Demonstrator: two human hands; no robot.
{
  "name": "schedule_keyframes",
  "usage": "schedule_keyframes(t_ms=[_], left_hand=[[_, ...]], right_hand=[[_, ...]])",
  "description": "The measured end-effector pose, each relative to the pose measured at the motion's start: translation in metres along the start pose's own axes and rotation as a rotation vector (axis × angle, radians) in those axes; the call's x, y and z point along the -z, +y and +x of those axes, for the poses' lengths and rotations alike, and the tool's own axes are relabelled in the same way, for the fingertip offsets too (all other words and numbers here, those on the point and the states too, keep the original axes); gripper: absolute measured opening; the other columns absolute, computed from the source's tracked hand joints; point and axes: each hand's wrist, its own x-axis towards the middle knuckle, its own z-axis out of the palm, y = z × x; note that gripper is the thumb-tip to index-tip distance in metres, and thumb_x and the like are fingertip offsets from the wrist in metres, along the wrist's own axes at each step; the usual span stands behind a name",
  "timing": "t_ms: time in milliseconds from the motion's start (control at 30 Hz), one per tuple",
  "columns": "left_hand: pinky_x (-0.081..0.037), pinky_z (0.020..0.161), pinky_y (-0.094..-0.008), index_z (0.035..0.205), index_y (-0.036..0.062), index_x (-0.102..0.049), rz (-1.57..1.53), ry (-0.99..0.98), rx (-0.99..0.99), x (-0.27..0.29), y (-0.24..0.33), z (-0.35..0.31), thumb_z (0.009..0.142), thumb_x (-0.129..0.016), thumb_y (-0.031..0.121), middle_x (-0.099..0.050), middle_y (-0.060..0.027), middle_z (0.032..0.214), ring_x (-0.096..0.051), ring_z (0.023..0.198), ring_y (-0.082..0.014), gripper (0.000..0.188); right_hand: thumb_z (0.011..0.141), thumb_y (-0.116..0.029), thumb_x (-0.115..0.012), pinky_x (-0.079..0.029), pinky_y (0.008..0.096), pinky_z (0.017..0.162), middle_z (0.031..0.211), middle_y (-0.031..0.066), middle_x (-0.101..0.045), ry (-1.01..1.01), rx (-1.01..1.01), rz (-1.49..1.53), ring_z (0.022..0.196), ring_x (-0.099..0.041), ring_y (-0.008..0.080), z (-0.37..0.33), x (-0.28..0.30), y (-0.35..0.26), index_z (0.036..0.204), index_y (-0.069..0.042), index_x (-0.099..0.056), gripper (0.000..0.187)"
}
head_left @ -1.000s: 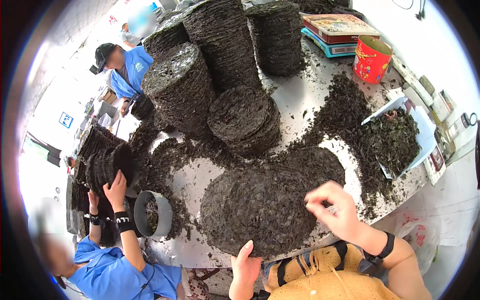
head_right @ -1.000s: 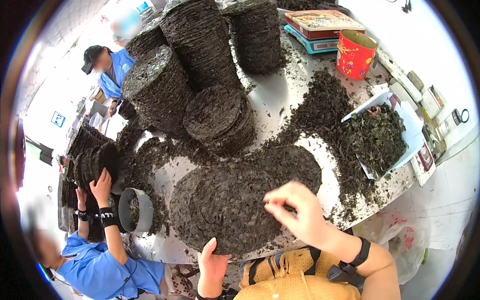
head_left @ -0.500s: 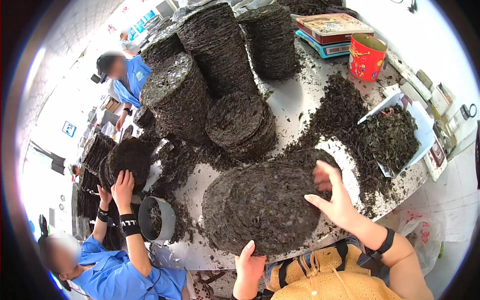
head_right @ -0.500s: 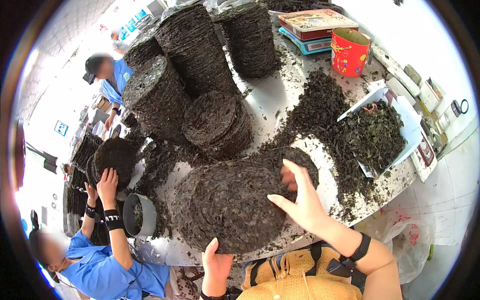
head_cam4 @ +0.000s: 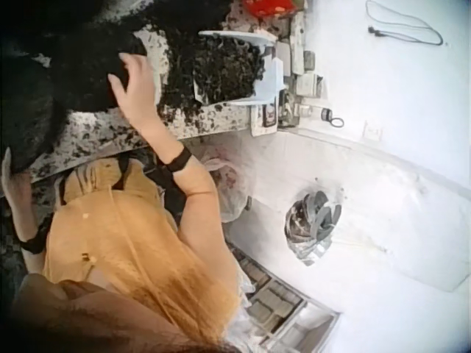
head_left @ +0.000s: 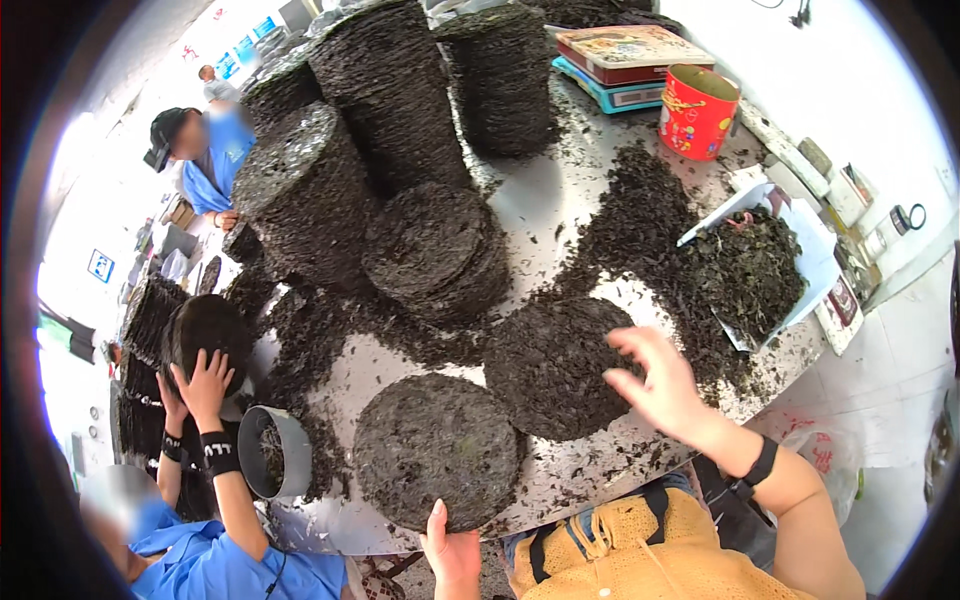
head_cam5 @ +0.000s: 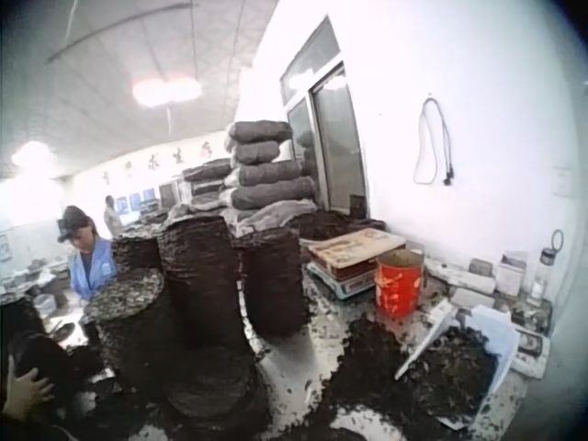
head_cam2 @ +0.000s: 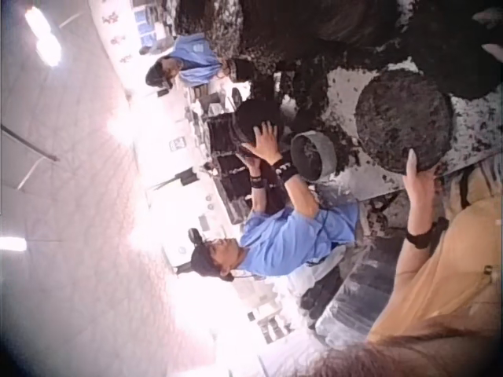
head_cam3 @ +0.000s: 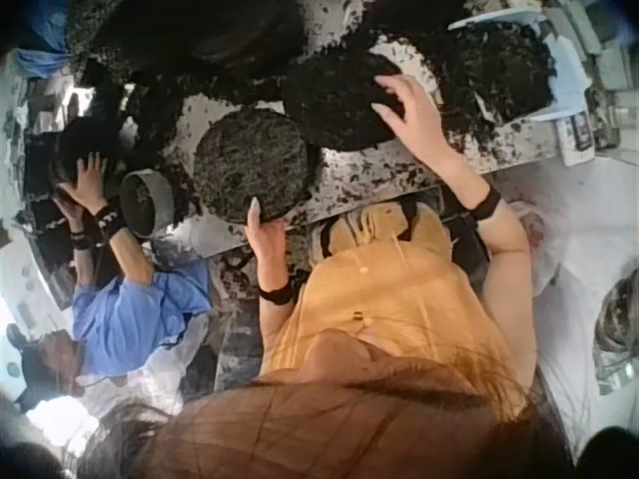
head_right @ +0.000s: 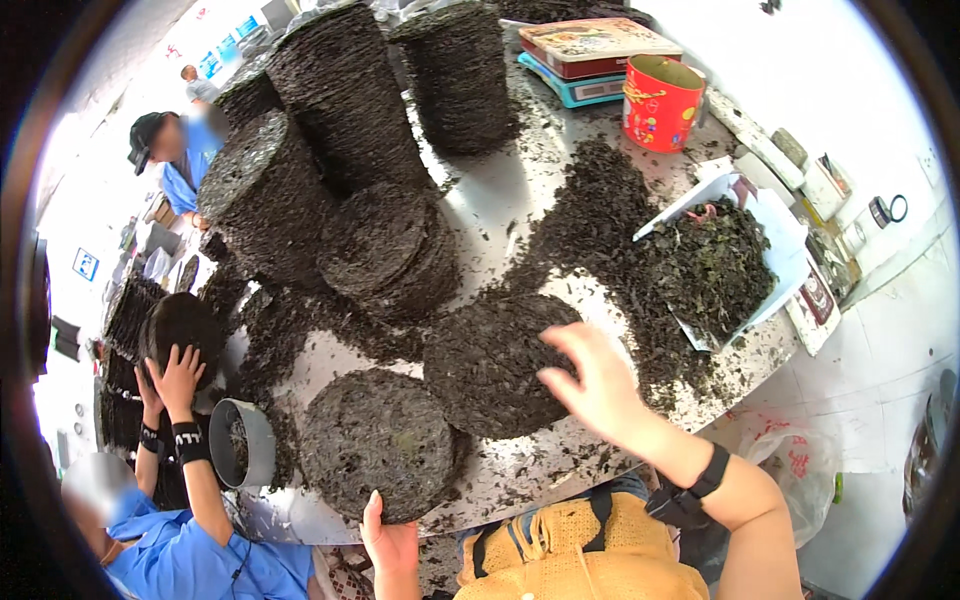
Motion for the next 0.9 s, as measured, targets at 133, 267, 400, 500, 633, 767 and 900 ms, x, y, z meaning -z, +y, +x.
schedule_keyframes(t_ms=[133, 267, 400, 500, 633, 767, 900], left_hand=[[-0.046, 0.09, -0.0406, 0.117, -0.0005, -0.052, 0.211, 0.317, -0.198, -0.027, -0.004, -0.015, 0.087, -0.062, 0.021, -0.053, -0.0098, 0.118, -0.053, 0.105, -0.0214, 0.038], [-0.044, 0.094, -0.04, 0.119, 0.0016, -0.052, 0.092, 0.116, -0.168, -0.003, -0.005, 0.0, 0.087, -0.061, 0.022, -0.053, -0.0088, 0.12, -0.053, 0.106, -0.0213, 0.038], [-0.041, 0.096, -0.042, 0.12, 0.0024, -0.051, 0.037, 0.056, -0.089, -0.001, -0.006, 0.003, 0.086, -0.06, 0.029, -0.054, -0.0084, 0.12, -0.052, 0.111, -0.0237, 0.044], [-0.041, 0.096, -0.0425, 0.121, 0.0009, -0.049, -0.049, -0.048, 0.011, 0.006, 0.004, -0.002, 0.082, -0.06, 0.028, -0.055, -0.0096, 0.12, -0.052, 0.111, -0.025, 0.049], [-0.043, 0.095, -0.0425, 0.121, -0.0035, -0.048, -0.07, -0.106, 0.009, 0.02, 0.005, 0.002, 0.078, -0.058, 0.021, -0.057, -0.0122, 0.118, -0.055, 0.109, -0.0271, 0.05], [-0.046, 0.095, -0.0451, 0.125, -0.0002, -0.048, 0.026, -0.046, -0.054, 0.014, 0.005, -0.006, 0.078, -0.056, 0.011, -0.057, -0.0132, 0.12, -0.056, 0.11, -0.0278, 0.049], [-0.041, 0.099, -0.0463, 0.136, 0.0056, -0.035, 0.035, -0.18, 0.027, -0.004, 0.004, -0.018, 0.08, -0.058, 0.0, -0.048, -0.0118, 0.129, -0.048, 0.119, -0.0266, 0.061]], right_hand=[[0.078, -0.029, -0.07, -0.037, 0.041, 0.102, 0.132, 0.0145, -0.046, -0.372, 0.397, -0.025, 0.117, -0.049, 0.0283, -0.004, -0.03, -0.052, 0.132, -0.008, -0.042, 0.065], [0.079, -0.022, -0.065, -0.023, 0.0456, 0.112, 0.143, 0.017, -0.035, -0.459, 0.38, -0.429, 0.134, -0.033, 0.031, -0.01, -0.046, -0.038, 0.141, -0.003, -0.03, 0.073], [0.079, -0.007, -0.054, -0.034, 0.0427, 0.108, 0.138, 0.0156, -0.045, -0.32, 0.374, -0.376, 0.126, -0.046, 0.0281, -0.023, -0.046, 0.0, 0.13, -0.003, -0.048, 0.052], [0.078, -0.002, -0.054, -0.041, 0.0393, 0.102, 0.13, 0.0135, -0.054, -0.12, 0.463, -0.362, 0.116, -0.055, 0.0246, -0.008, -0.012, -0.019, 0.121, -0.004, -0.057, 0.044], [0.075, -0.01, -0.063, -0.024, 0.0504, 0.11, 0.132, 0.013, -0.05, -0.422, 0.303, -0.589, 0.128, -0.043, 0.0265, -0.024, 0.002, 0.006, 0.121, -0.006, -0.056, 0.047], [0.082, -0.029, -0.065, -0.029, 0.0477, 0.109, 0.13, 0.0141, -0.052, -0.421, 0.443, -0.119, 0.127, -0.044, 0.028, -0.021, -0.024, -0.033, 0.122, -0.006, -0.054, 0.047], [0.083, -0.034, -0.063, -0.038, 0.0394, 0.104, 0.131, 0.0167, -0.051, -0.431, 0.684, 0.14, 0.122, -0.05, 0.0274, -0.007, -0.063, -0.098, 0.12, 0.0, -0.055, 0.05]])
